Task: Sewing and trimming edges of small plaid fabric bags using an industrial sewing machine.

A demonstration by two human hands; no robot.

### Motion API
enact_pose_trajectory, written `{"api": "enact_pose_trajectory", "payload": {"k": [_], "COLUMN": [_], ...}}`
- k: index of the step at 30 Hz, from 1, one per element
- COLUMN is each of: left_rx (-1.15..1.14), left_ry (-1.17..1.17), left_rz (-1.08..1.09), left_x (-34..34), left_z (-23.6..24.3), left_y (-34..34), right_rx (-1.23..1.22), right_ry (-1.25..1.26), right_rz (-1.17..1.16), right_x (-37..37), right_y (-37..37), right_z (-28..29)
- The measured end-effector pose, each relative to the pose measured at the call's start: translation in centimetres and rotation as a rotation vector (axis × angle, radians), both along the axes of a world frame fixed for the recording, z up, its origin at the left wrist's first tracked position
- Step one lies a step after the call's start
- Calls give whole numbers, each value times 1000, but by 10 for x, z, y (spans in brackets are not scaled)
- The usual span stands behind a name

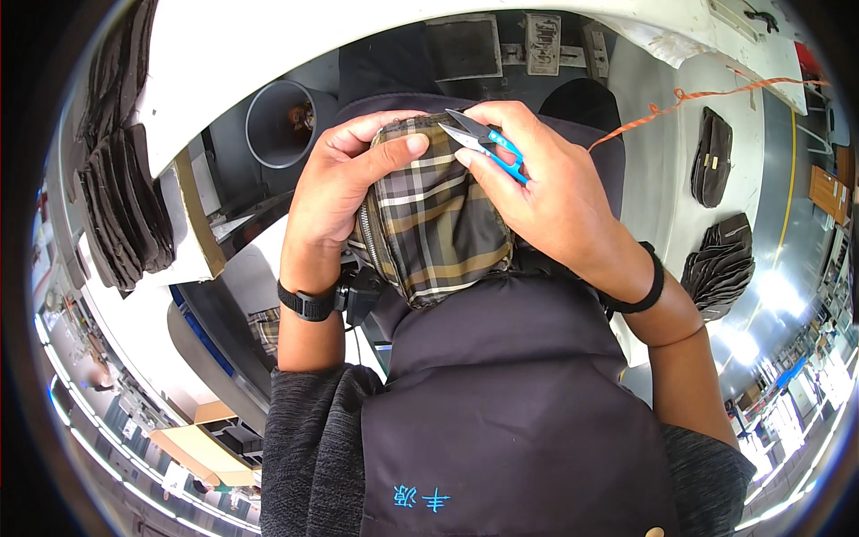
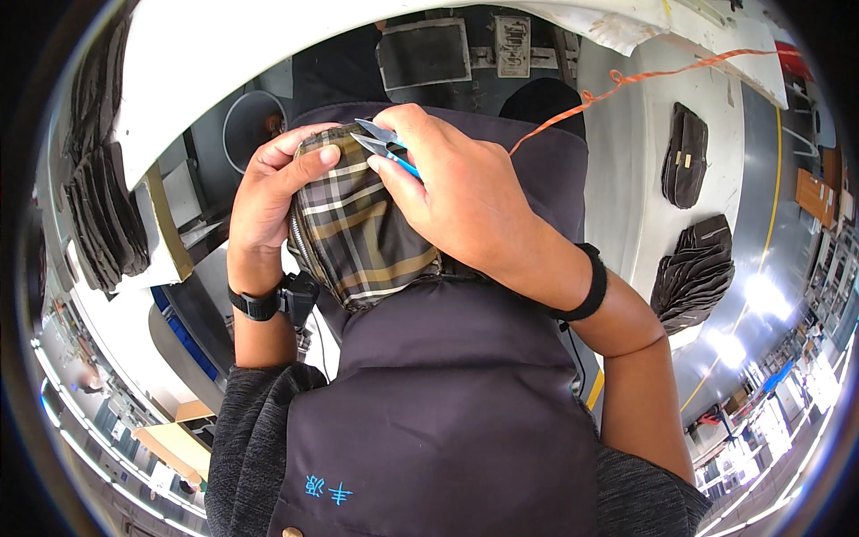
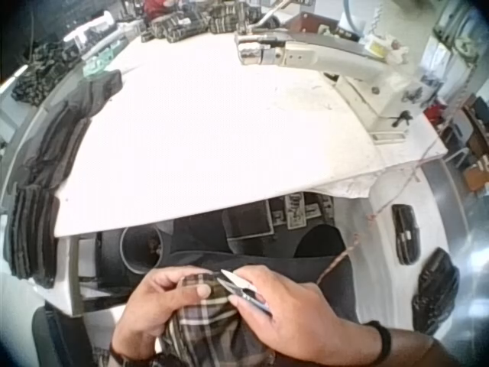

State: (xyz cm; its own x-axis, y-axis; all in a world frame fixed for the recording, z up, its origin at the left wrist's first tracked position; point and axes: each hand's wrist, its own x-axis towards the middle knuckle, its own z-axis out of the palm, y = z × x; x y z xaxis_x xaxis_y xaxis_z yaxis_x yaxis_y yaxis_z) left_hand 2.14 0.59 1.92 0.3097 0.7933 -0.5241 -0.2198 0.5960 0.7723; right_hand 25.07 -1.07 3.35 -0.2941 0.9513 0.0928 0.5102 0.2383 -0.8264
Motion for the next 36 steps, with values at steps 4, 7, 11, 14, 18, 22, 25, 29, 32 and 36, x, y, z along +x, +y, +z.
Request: {"api": "enact_pose_trajectory", "payload": {"k": [4,7,11,14,18,22,25,29,32,36], "left_rx": [-3,-16,-48,-95,-211,-189,-82,-87,-55,34], "left_ry": [1,-4,-54,-148,-260,-234,-124,-220,-269,-222], "left_rz": [-1,-1,5,17,-1,-17,-7,0,-11,39], "left_x": [0,0,-2,-5,-2,4,5,5,2,5], "left_z": [-1,-2,-5,-8,-16,-18,-13,-2,-2,7], "left_y": [0,-1,0,0,0,-2,-3,3,0,-8], "right_rx": [-6,22,180,257,360,419,190,176,-32,-268], "right_ry": [-2,-48,-113,-154,-205,-103,29,84,65,235], "right_rz": [-8,-32,-50,-48,-15,-29,-56,-125,-171,-11], "right_x": [-1,-3,-8,-11,-8,-11,-7,11,11,17], "right_y": [-2,-6,-10,-12,-11,-2,1,15,19,37], "right_z": [-1,-6,-10,-12,-13,-19,-12,-15,8,8]}}
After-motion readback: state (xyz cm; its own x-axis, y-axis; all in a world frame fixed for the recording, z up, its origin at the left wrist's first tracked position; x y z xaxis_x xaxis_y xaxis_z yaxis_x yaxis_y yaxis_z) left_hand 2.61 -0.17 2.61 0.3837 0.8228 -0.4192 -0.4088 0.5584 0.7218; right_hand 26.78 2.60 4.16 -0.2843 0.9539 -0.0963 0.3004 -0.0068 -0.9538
